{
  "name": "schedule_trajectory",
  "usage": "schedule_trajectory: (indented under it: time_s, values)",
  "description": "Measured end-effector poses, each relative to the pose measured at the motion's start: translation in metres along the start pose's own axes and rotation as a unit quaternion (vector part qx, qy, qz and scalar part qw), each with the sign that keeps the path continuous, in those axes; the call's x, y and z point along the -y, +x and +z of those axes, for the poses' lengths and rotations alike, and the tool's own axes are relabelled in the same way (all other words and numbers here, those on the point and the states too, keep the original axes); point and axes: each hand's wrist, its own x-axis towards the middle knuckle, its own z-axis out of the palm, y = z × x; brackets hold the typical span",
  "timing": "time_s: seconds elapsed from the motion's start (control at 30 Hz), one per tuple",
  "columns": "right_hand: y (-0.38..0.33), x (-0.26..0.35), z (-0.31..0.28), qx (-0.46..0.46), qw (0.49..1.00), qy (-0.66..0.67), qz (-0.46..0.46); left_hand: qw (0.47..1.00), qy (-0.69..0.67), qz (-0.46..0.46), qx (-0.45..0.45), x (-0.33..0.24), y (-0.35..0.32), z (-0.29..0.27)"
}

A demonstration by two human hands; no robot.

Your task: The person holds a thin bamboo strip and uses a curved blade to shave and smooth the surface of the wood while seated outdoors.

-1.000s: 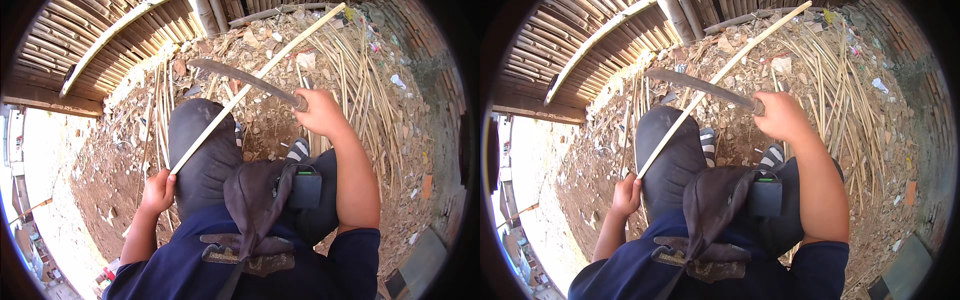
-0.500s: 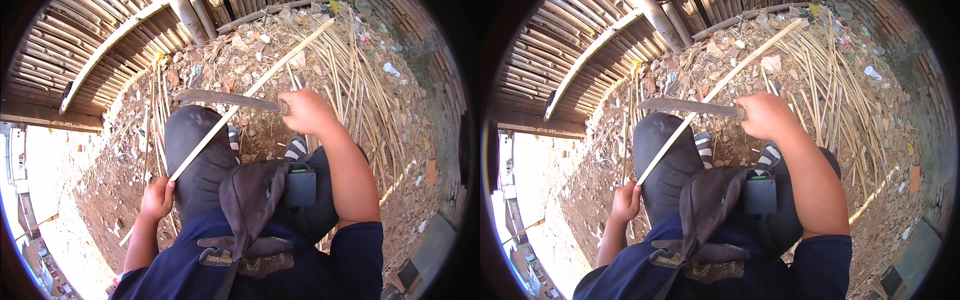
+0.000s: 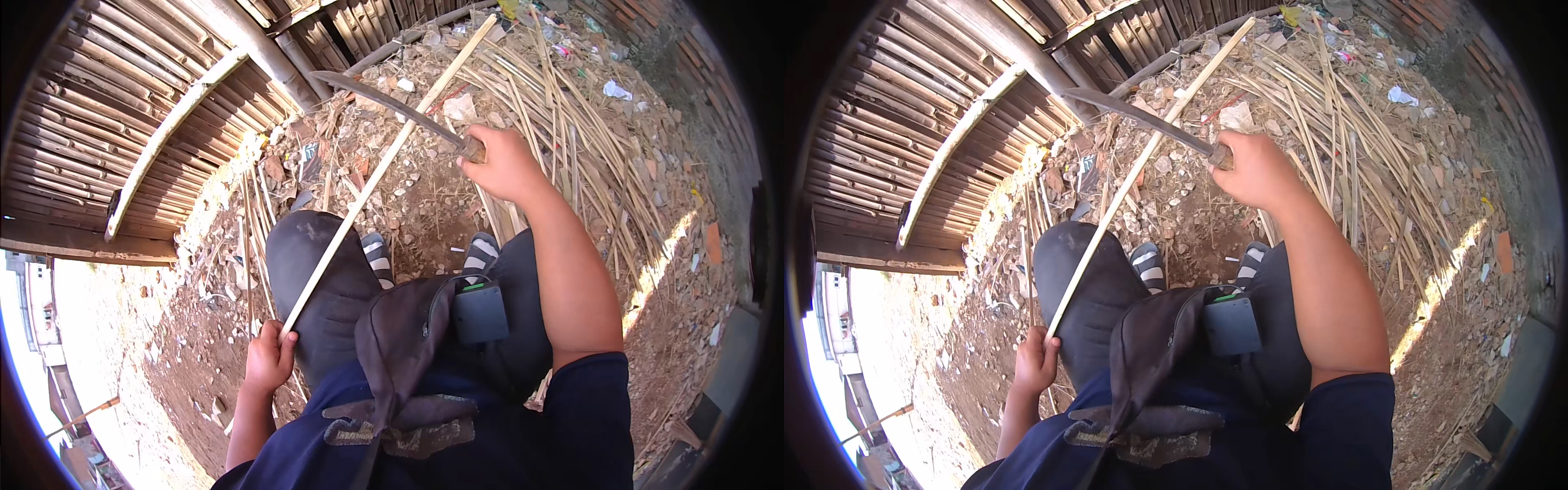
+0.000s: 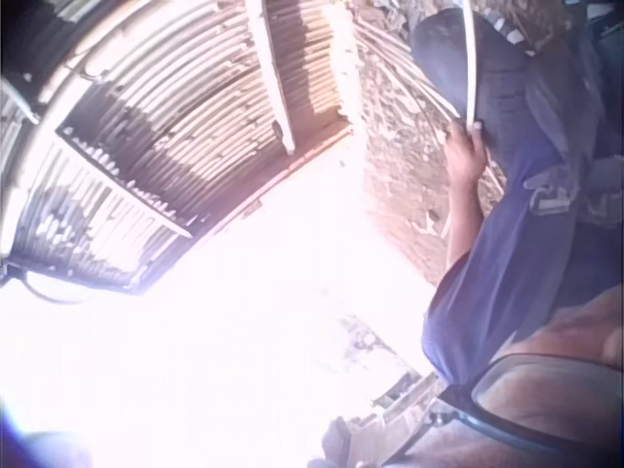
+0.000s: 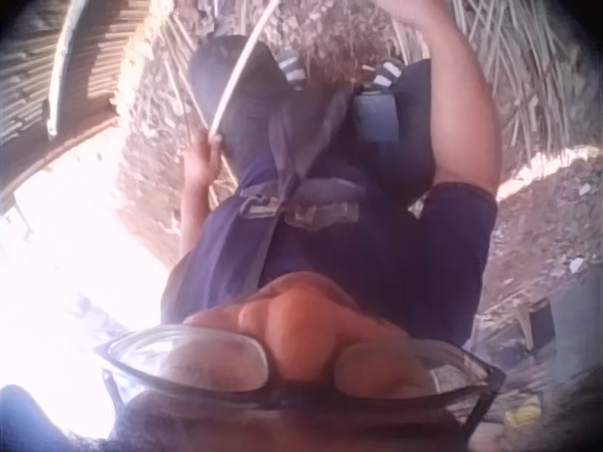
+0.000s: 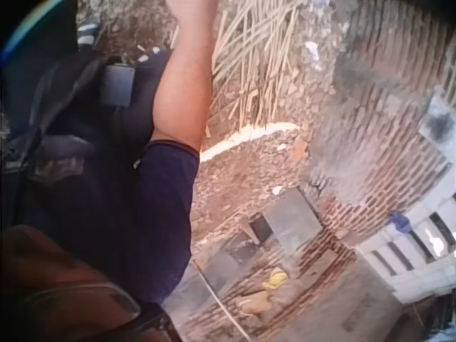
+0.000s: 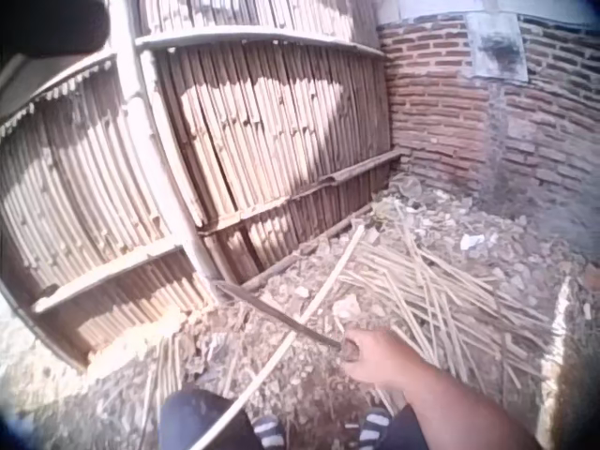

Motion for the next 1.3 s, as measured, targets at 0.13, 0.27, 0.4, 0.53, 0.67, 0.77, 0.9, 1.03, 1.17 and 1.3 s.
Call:
schedule_trajectory:
  time_s: [0.13, 0.27, 0.4, 0.53, 0.67, 0.77, 0.9, 1.03, 1.17, 1.3]
  values:
    - [-0.004, 0.006, 0.013, 0.011, 0.988, -0.067, -0.137, 0.997, 0.055, -0.024, 0.048, -0.009, 0.0, -0.005]
    - [-0.015, 0.01, 0.018, 0.09, 0.981, -0.131, -0.108, 0.995, 0.065, -0.032, 0.063, -0.025, 0.012, -0.005]
    - [0.009, -0.006, 0.028, 0.125, 0.988, -0.083, -0.036, 0.997, 0.046, -0.043, 0.052, -0.024, 0.013, -0.01]
    - [0.007, -0.004, 0.035, 0.065, 0.997, -0.033, -0.003, 0.997, 0.065, -0.018, 0.03, -0.024, 0.016, -0.004]
    - [-0.011, 0.026, 0.041, 0.135, 0.977, -0.114, -0.116, 0.995, 0.077, -0.053, 0.019, -0.021, 0.009, 0.004]
    - [0.01, -0.002, 0.034, 0.202, 0.979, -0.003, -0.024, 0.997, 0.073, -0.015, -0.005, -0.005, 0.01, 0.014]
    - [0.013, -0.014, 0.037, 0.1, 0.995, -0.009, 0.019, 0.992, 0.11, -0.056, 0.013, -0.017, 0.012, 0.01]
    - [-0.005, 0.037, 0.032, 0.179, 0.97, -0.144, -0.074, 0.99, 0.123, -0.069, -0.01, -0.02, 0.004, 0.016]
    - [0.02, -0.005, 0.041, 0.125, 0.991, -0.051, 0.016, 0.99, 0.132, -0.025, -0.037, -0.01, 0.012, 0.02]
    - [0.021, -0.001, 0.03, 0.09, 0.995, -0.034, 0.022, 0.987, 0.154, -0.048, -0.019, -0.019, 0.011, 0.013]
